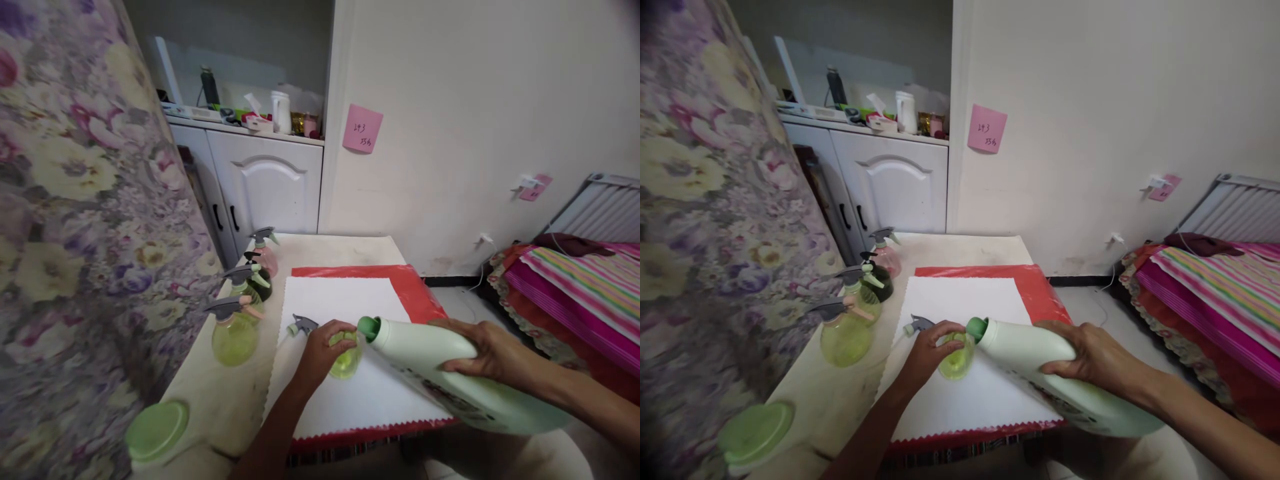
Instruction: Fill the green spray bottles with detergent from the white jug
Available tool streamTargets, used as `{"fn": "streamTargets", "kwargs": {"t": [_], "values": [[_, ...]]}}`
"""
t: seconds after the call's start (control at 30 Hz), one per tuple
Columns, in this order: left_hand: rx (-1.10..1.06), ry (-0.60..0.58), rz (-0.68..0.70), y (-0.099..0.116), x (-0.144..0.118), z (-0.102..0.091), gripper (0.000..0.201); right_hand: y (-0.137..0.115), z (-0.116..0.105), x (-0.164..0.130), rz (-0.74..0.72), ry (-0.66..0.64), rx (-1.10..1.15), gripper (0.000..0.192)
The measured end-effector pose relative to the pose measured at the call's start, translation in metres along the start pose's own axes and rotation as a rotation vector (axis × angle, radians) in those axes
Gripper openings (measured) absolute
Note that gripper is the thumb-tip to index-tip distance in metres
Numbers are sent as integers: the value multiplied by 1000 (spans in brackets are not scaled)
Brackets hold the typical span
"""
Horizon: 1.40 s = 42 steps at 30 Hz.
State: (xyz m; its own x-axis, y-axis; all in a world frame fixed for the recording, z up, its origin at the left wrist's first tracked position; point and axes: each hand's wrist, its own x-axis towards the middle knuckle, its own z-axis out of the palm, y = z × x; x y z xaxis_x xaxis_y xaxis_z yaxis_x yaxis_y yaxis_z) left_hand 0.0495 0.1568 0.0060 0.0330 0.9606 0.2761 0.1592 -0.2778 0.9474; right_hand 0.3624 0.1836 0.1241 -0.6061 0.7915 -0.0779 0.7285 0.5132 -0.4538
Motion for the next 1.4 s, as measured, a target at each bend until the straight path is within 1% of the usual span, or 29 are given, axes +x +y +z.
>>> {"fn": "streamTargets", "kwargs": {"t": [0.03,0.1,0.17,0.2,0.3,0.4,0.6,0.67,0.73,0.87,0.93,1.03,1.1,1.17,1.23,1.27,1.3,1.37,1.4], "values": [[-2,6,-12,0,0,0,16,2,-2,1,19,27,77,55],[1,16,-27,1,0,0,16,4,-7,3,104,101,212,57],[10,23,-34,1,-1,1,16,7,-12,7,200,198,326,59],[10,25,-39,1,-1,1,16,8,-13,11,225,256,378,60],[6,29,-50,0,0,1,17,15,-8,29,207,453,497,61],[18,19,-58,-1,0,0,20,22,11,57,154,614,583,62],[74,-9,-79,-2,0,-2,19,26,54,123,83,846,708,63],[92,-7,-79,-3,1,-2,19,27,66,136,59,867,700,62],[103,-4,-89,-4,2,-2,19,30,76,142,69,843,687,65],[122,-9,-104,-5,5,-2,19,37,89,135,121,805,681,69],[132,-8,-103,-5,5,-3,19,39,90,129,106,762,694,68],[156,-12,-95,-5,5,-4,20,42,92,122,59,712,684,62],[181,-23,-86,-5,6,-5,21,44,98,114,64,740,652,57],[207,-37,-81,-4,6,-7,22,44,113,100,102,810,628,56],[236,-53,-83,-5,7,-9,24,42,136,79,154,882,609,56],[249,-63,-84,-5,7,-10,25,39,149,68,166,895,601,55],[259,-76,-85,-6,8,-11,26,34,162,56,160,888,587,51],[267,-103,-88,-7,9,-13,27,22,186,38,42,746,520,44],[266,-113,-90,-8,10,-13,28,16,195,31,0,703,510,41]]}}
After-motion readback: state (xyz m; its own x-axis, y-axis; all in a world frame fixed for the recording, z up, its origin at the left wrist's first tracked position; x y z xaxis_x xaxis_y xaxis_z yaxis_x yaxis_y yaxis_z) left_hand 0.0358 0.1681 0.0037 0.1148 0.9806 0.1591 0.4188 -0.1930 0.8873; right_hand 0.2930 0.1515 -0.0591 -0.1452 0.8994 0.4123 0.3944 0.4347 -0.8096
